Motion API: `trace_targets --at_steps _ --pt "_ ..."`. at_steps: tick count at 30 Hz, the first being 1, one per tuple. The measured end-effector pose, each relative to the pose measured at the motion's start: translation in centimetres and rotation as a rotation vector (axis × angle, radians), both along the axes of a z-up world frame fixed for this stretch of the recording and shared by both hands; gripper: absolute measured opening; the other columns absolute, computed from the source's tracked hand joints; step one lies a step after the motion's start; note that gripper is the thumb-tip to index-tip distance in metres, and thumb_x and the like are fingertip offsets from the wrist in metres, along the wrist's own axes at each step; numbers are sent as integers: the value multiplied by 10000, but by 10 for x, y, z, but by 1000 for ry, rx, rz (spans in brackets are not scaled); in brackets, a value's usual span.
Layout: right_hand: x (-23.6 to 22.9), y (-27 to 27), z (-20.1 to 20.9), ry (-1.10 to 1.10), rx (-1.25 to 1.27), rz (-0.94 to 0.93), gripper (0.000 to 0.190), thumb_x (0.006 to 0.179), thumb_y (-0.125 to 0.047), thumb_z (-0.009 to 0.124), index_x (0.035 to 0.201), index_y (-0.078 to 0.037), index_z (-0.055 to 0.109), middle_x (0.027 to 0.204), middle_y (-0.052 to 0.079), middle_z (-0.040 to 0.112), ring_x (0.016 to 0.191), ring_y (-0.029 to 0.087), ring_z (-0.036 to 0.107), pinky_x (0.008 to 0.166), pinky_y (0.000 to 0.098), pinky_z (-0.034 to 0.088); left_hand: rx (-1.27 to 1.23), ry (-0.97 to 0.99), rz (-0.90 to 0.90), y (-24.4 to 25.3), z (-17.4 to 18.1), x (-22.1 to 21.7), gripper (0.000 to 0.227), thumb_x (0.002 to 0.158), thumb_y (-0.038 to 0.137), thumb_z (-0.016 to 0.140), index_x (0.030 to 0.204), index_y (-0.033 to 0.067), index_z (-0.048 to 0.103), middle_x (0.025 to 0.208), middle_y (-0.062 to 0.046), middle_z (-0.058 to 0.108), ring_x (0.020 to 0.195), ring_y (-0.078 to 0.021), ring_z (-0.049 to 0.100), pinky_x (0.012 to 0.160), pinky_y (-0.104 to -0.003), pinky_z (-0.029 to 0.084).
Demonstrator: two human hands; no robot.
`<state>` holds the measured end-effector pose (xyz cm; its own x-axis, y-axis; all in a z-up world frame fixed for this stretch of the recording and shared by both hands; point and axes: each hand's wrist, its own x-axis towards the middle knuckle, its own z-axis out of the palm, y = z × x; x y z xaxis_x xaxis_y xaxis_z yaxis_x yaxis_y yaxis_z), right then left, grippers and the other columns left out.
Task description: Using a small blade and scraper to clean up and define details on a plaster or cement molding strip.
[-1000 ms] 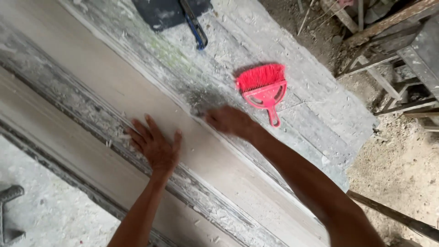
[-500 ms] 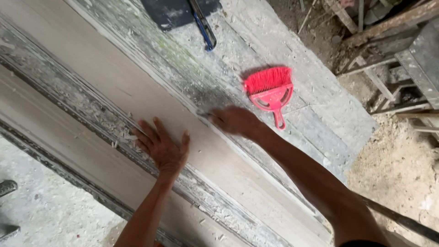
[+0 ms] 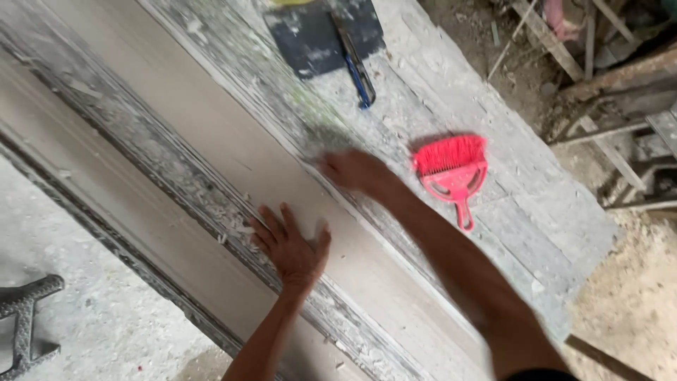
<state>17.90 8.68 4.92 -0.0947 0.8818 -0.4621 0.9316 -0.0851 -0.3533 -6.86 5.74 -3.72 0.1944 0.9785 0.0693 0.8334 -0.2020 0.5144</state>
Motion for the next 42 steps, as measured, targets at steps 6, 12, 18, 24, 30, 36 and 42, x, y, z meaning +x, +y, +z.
trace_targets --at_steps 6,12,18,24,30,36,42 --pt "-9 52 5 36 -13 -12 467 1036 -516 412 1373 -242 584 837 199 715 728 394 695 720 548 568 -28 15 -25 5 -4 2 1055 890 729 486 1635 54 163 1662 -348 -7 1527 -554 -70 1174 -751 13" --pt "14 21 -11 -36 -154 11 479 988 -484 437 1444 -387 541 998 143 730 843 353 711 734 532 579 -92 -3 -30 19 8 5 1032 893 722 503 1621 128 76 1654 -309 -50 1513 -551 -110 1141 -722 -19" --pt "-86 212 -8 106 -139 -91 430 1040 -506 395 1344 -287 606 853 125 719 763 310 707 751 494 582 -207 -220 -140 19 10 -22 1168 825 706 572 1582 49 -28 1544 -393 -157 1430 -610 -233 1039 -793 -95" --pt "-89 250 -6 -26 -68 -118 411 1067 -507 405 1298 -212 576 801 170 689 690 326 687 692 493 575 -485 -247 -342 145 11 -104 909 913 632 644 1605 202 241 1562 -224 263 1441 -402 254 1140 -685 165" --pt "-67 187 0 -7 -104 -103 493 1020 -523 371 1470 -347 467 1016 115 756 815 323 734 749 495 603 282 -47 41 485 -36 -178 805 1051 660 454 1602 86 332 1646 -271 298 1506 -442 353 1234 -609 275" --pt "-132 441 -4 -5 -32 42 501 1056 -524 326 1320 -182 581 732 126 665 590 292 670 652 483 614 -185 -43 34 565 9 -167 1047 957 786 351 1674 72 79 1708 -248 -59 1566 -431 -100 1234 -611 -66" --pt "-130 425 9 23 -117 37 539 1076 -537 296 1255 -144 618 701 184 653 594 327 655 697 494 591 -140 70 13 566 -24 -171 1070 951 814 283 1702 105 -1 1735 -217 -129 1592 -400 -157 1266 -608 -106"
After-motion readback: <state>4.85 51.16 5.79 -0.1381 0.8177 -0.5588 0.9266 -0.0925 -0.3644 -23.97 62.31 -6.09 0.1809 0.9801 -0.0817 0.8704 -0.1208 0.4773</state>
